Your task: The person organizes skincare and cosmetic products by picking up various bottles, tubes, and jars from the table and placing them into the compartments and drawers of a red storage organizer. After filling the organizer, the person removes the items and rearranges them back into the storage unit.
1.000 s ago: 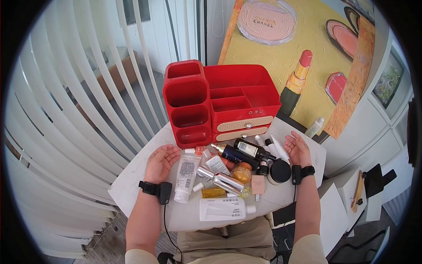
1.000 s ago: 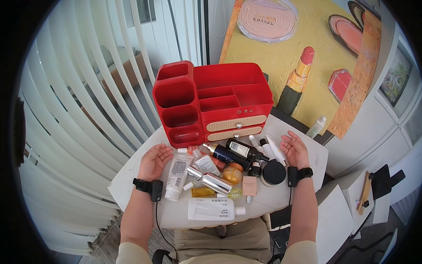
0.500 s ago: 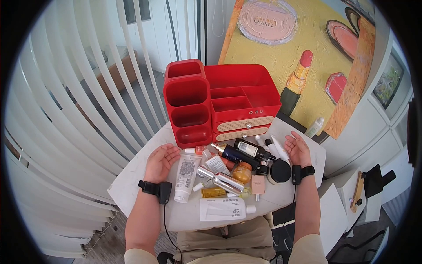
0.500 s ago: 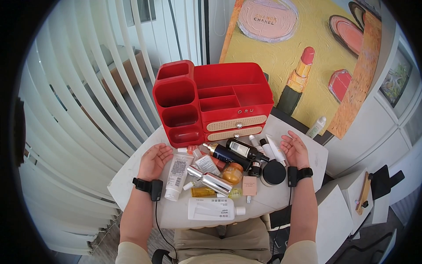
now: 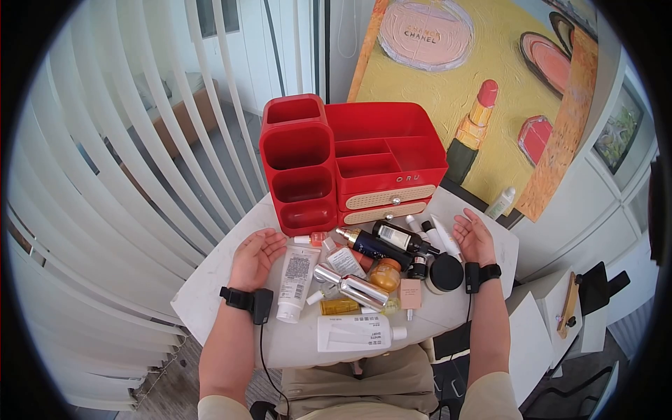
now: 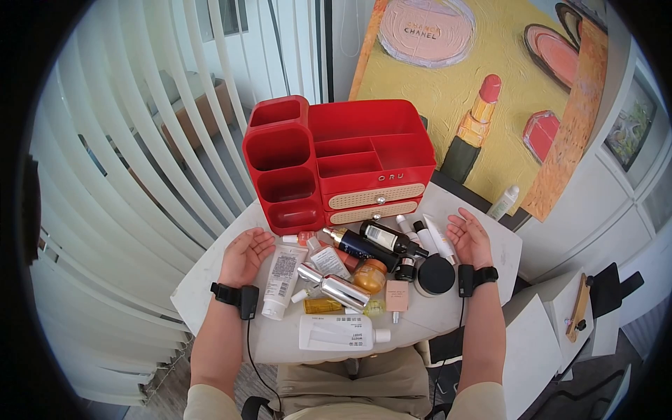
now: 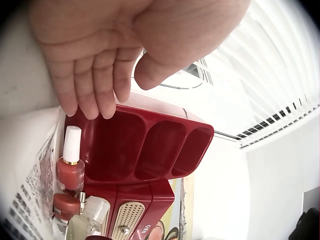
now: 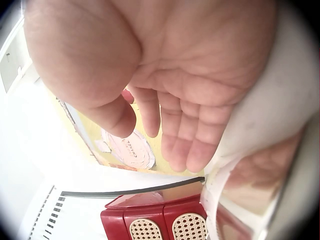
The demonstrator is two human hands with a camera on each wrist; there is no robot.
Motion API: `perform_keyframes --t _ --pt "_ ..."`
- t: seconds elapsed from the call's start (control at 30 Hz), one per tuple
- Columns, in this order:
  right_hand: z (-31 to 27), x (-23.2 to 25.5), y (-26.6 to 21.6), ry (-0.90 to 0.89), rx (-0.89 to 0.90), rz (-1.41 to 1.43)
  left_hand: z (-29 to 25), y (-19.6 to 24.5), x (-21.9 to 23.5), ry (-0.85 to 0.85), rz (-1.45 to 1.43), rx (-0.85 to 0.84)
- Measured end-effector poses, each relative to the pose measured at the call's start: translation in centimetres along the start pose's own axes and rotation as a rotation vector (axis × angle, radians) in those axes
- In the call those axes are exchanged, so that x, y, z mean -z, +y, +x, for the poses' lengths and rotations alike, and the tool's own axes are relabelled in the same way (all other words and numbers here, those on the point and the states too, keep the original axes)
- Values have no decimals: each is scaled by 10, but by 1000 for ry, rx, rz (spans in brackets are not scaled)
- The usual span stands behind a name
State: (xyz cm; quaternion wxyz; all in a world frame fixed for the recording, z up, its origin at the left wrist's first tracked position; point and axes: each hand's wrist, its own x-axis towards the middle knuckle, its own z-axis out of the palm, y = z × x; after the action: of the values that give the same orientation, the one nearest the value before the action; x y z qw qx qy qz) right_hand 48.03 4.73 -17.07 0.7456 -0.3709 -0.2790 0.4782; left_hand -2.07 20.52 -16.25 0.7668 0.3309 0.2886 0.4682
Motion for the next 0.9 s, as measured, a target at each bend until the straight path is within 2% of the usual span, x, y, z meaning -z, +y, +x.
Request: perform_keyframes --t 0.9 --pt "0 0 0 -10 5 -27 -3 1 -3 8 2 -13"
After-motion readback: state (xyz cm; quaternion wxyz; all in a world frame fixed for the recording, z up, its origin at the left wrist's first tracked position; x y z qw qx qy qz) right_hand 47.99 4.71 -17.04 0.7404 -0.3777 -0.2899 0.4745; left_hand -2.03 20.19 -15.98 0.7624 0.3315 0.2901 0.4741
